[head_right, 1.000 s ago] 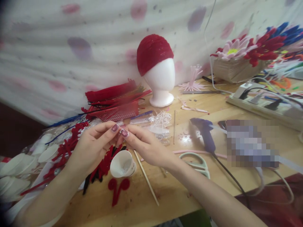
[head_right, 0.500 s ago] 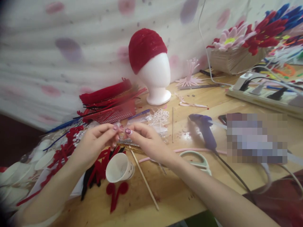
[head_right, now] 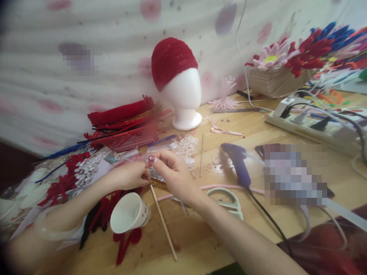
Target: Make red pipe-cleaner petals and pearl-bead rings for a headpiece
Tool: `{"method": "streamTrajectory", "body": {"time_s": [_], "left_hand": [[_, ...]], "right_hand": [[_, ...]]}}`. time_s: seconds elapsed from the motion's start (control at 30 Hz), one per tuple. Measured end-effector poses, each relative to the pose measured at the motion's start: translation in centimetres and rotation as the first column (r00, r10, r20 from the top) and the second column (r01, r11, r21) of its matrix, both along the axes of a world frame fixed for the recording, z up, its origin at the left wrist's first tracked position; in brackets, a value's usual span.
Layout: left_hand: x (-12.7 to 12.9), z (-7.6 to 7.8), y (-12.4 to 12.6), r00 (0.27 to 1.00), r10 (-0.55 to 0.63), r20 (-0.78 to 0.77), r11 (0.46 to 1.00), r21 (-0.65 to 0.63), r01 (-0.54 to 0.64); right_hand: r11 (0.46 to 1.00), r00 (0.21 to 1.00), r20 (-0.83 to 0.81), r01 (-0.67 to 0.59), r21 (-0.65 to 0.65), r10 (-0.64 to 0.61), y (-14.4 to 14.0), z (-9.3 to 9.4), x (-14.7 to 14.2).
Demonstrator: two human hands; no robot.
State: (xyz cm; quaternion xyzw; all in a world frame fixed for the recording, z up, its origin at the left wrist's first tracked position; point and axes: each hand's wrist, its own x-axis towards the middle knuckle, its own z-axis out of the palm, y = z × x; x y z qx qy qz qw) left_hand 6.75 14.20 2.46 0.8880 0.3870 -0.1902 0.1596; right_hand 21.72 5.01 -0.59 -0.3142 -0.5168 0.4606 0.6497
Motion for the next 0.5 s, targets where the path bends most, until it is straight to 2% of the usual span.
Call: {"method": "streamTrajectory", "body": {"time_s": [0.27,0.5], "left_hand": [[-0.8,-0.6,-0.8,0.993,-0.02,0.118,0.991,0.13,0.005],[-1.2,-1.0,-0.6,0.974,-0.057,0.218,0.993,0.111,0.034]], "right_hand": [[0.999,0.998,0.06,-0.004,-0.037,0.006,0.0,-0.4,-0.2],[0.996,0.996,0.084,0.004,-0.092,0.004,0.2,-0.7,-0.3]]}}
